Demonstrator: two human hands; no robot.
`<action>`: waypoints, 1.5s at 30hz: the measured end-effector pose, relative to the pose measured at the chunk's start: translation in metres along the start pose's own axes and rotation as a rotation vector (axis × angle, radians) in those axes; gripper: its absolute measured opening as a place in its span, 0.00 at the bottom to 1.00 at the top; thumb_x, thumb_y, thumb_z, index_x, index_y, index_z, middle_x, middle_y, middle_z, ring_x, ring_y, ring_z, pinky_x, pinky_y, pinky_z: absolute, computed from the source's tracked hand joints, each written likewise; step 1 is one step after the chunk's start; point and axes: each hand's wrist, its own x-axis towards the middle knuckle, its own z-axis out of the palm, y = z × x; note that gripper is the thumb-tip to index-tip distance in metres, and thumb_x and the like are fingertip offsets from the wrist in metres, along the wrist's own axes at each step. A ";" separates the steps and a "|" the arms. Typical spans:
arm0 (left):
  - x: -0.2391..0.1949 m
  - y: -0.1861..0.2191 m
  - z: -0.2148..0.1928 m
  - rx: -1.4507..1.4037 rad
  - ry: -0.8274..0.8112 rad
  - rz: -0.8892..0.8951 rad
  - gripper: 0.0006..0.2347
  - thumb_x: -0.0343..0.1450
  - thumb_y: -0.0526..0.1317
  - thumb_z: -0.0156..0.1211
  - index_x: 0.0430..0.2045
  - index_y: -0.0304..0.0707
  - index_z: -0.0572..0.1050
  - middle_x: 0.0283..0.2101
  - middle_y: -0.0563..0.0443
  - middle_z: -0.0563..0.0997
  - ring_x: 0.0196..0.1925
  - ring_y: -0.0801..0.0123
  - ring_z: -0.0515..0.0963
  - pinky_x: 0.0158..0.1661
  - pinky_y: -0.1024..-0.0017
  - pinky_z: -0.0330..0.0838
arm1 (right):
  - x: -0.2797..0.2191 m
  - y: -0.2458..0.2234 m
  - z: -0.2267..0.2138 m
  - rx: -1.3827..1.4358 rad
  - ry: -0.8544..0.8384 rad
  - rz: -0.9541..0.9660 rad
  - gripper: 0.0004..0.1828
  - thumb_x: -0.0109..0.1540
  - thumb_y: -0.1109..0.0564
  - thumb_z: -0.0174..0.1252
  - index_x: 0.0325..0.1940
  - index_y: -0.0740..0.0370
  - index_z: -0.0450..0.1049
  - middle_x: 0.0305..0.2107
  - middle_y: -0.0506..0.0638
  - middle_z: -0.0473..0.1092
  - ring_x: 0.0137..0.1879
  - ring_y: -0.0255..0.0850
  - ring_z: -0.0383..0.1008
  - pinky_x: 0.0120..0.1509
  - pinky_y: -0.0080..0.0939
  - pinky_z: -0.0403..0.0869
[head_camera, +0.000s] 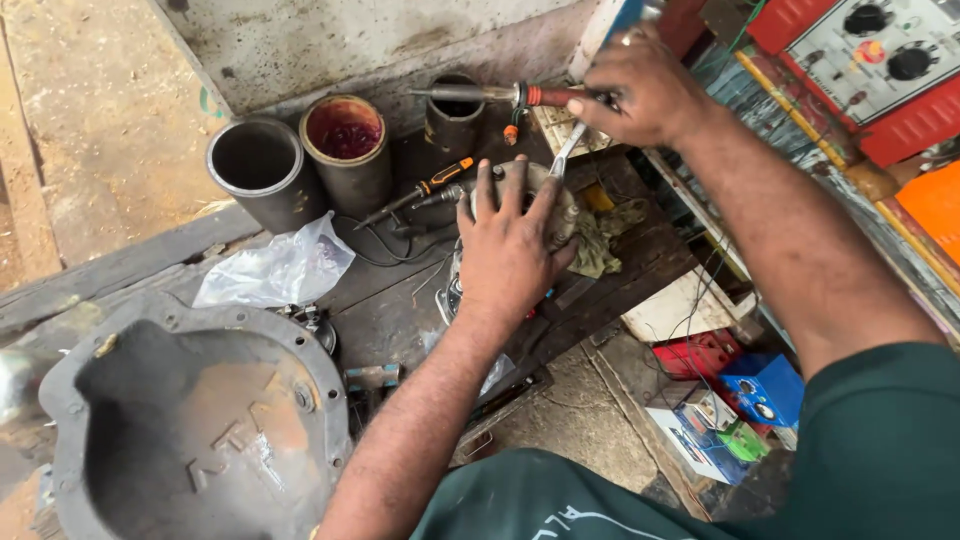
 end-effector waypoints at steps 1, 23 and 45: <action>0.000 -0.001 0.000 0.003 -0.003 -0.003 0.33 0.59 0.54 0.75 0.60 0.54 0.71 0.70 0.40 0.63 0.73 0.35 0.56 0.63 0.29 0.56 | 0.005 -0.002 0.005 0.006 0.000 -0.001 0.30 0.69 0.29 0.54 0.42 0.57 0.81 0.34 0.52 0.71 0.49 0.49 0.69 0.70 0.59 0.62; 0.003 0.003 -0.014 0.018 -0.066 0.004 0.35 0.55 0.54 0.76 0.59 0.61 0.71 0.69 0.33 0.60 0.71 0.29 0.55 0.59 0.25 0.56 | -0.002 -0.056 -0.029 -0.132 -0.116 -0.416 0.27 0.66 0.29 0.47 0.34 0.53 0.71 0.28 0.45 0.68 0.39 0.42 0.74 0.66 0.59 0.72; 0.005 -0.001 -0.024 -0.083 -0.029 0.053 0.43 0.53 0.51 0.79 0.65 0.55 0.62 0.73 0.31 0.53 0.72 0.31 0.56 0.57 0.28 0.59 | -0.060 -0.153 -0.044 -0.154 -0.081 0.447 0.27 0.68 0.32 0.54 0.38 0.58 0.77 0.30 0.57 0.75 0.40 0.58 0.77 0.44 0.59 0.73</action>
